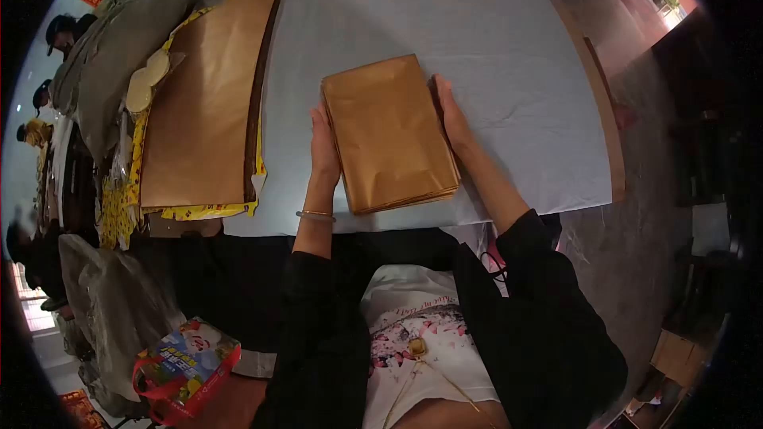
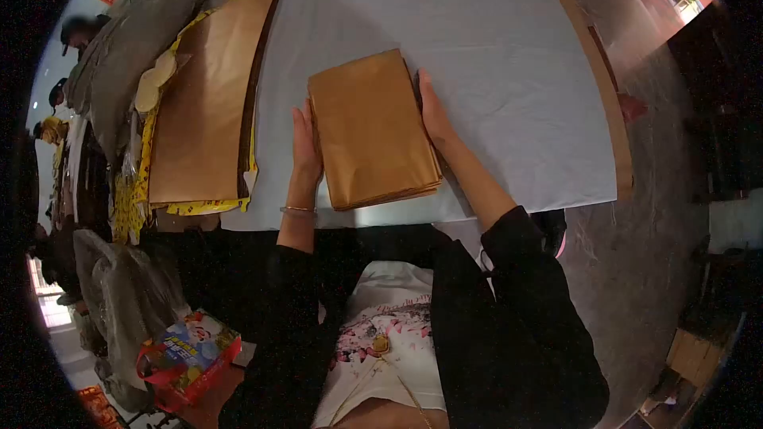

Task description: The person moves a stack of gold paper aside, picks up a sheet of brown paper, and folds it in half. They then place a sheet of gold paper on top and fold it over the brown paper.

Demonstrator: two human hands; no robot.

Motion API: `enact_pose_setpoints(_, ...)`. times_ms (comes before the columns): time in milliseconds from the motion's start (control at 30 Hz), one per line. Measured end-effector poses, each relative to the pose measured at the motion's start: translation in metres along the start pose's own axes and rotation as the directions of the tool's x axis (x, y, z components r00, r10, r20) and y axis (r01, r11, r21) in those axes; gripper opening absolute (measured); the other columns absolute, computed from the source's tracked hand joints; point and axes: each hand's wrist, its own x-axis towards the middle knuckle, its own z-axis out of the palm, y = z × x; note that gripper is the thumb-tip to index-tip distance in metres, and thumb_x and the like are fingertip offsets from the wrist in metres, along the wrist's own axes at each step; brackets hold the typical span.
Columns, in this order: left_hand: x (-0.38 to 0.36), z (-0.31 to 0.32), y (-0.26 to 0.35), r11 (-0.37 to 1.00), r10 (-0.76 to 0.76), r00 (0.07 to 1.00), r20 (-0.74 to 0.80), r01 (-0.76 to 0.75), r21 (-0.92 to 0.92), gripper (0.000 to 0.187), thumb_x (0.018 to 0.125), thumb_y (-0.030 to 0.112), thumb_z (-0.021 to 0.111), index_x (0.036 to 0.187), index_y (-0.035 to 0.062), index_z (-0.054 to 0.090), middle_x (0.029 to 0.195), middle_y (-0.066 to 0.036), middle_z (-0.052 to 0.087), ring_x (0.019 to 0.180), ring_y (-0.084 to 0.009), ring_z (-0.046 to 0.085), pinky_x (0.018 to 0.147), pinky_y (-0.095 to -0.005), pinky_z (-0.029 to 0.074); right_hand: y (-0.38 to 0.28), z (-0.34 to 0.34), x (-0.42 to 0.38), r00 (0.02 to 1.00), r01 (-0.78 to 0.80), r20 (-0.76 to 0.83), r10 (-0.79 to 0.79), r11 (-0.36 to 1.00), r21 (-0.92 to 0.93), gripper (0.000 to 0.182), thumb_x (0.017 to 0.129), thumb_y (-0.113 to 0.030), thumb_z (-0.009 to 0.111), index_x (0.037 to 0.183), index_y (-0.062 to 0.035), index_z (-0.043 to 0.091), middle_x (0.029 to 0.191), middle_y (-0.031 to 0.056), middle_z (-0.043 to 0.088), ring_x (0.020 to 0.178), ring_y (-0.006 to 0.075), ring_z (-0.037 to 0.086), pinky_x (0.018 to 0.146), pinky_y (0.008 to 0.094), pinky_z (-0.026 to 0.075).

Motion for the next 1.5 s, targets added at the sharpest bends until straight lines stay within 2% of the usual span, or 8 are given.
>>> enact_pose_setpoints(100,0.001,0.004,-0.004,0.998,0.067,0.996,0.059,-0.066,-0.014,0.072,0.094,0.057,0.017,0.145,0.0069,0.009,0.146,-0.008,0.026,0.130,-0.0215,0.032,0.106,-0.0337,0.030,-0.001,0.005,-0.002,1.000,0.003,0.020,-0.003,1.000,-0.010,0.075,0.095,-0.056,0.016,0.143,0.0001,0.008,0.151,0.0136,0.009,0.139,0.0230,0.009,0.113,0.0332,0.009)
enact_pose_setpoints(400,0.002,0.001,-0.006,0.996,0.033,0.998,0.054,-0.029,-0.082,0.074,0.093,0.059,0.014,0.145,0.0069,0.008,0.146,-0.009,0.024,0.132,-0.0229,0.028,0.108,-0.0342,0.026,-0.033,0.020,-0.016,0.996,-0.070,0.062,0.062,0.988,0.137,0.074,0.093,-0.059,0.016,0.145,-0.0074,0.009,0.151,0.0087,0.014,0.138,0.0212,0.014,0.111,0.0320,0.013)
enact_pose_setpoints(500,0.008,-0.012,-0.003,0.998,0.026,0.997,0.069,-0.022,-0.065,0.072,0.095,0.055,0.016,0.145,0.0045,0.007,0.151,-0.009,0.014,0.137,-0.0202,0.018,0.112,-0.0322,0.015,-0.015,0.002,-0.008,0.984,-0.001,0.177,-0.016,0.995,0.097,0.084,0.091,-0.064,0.020,0.144,-0.0001,0.005,0.151,0.0130,0.007,0.140,0.0215,0.005,0.112,0.0318,0.006)
enact_pose_setpoints(633,-0.028,-0.022,-0.008,0.990,0.102,0.990,-0.096,-0.110,-0.086,0.073,0.095,0.056,0.016,0.144,0.0035,0.004,0.152,-0.010,0.004,0.140,-0.0203,0.003,0.113,-0.0334,0.004,-0.026,-0.006,-0.030,0.999,0.051,-0.008,-0.050,0.997,0.049,0.077,0.094,-0.057,0.019,0.143,0.0007,0.007,0.151,0.0124,0.007,0.140,0.0219,0.005,0.113,0.0320,0.006)
enact_pose_setpoints(733,-0.061,-0.025,-0.022,0.959,0.093,0.985,-0.147,-0.128,-0.253,0.072,0.095,0.056,0.017,0.145,0.0044,0.008,0.152,-0.008,0.009,0.139,-0.0194,0.009,0.113,-0.0332,0.007,-0.017,-0.011,-0.052,1.000,0.000,0.016,-0.001,0.998,0.061,0.073,0.096,-0.054,0.017,0.143,0.0000,0.006,0.151,0.0117,0.007,0.140,0.0223,0.006,0.113,0.0323,0.006)
enact_pose_setpoints(867,-0.089,-0.010,-0.035,0.971,0.127,0.989,-0.073,-0.139,-0.193,0.074,0.094,0.057,0.014,0.144,0.0027,0.008,0.151,-0.010,0.009,0.140,-0.0212,0.008,0.113,-0.0325,0.008,-0.003,0.003,-0.066,0.996,-0.021,0.091,0.003,0.980,0.196,0.069,0.097,-0.051,0.016,0.144,-0.0025,0.004,0.152,0.0113,0.006,0.140,0.0229,0.006,0.113,0.0326,0.007)
enact_pose_setpoints(900,-0.093,-0.001,-0.032,0.990,0.139,0.986,-0.093,-0.141,-0.012,0.076,0.093,0.058,0.012,0.144,0.0023,0.008,0.151,-0.010,0.009,0.140,-0.0211,0.008,0.113,-0.0322,0.010,-0.005,0.007,-0.068,0.994,-0.036,0.106,0.016,0.981,0.192,0.069,0.097,-0.051,0.016,0.144,-0.0025,0.004,0.152,0.0113,0.006,0.140,0.0229,0.006,0.113,0.0326,0.007)
enact_pose_setpoints(1500,-0.093,0.007,-0.031,0.994,0.100,0.995,-0.017,-0.101,-0.031,0.072,0.094,0.056,0.011,0.145,0.0051,0.009,0.150,-0.008,0.017,0.137,-0.0212,0.020,0.111,-0.0341,0.020,0.000,0.010,-0.078,0.998,0.053,0.004,-0.056,0.957,0.285,0.068,0.096,-0.051,0.018,0.145,-0.0045,0.010,0.152,0.0088,0.009,0.140,0.0211,0.008,0.113,0.0338,0.010)
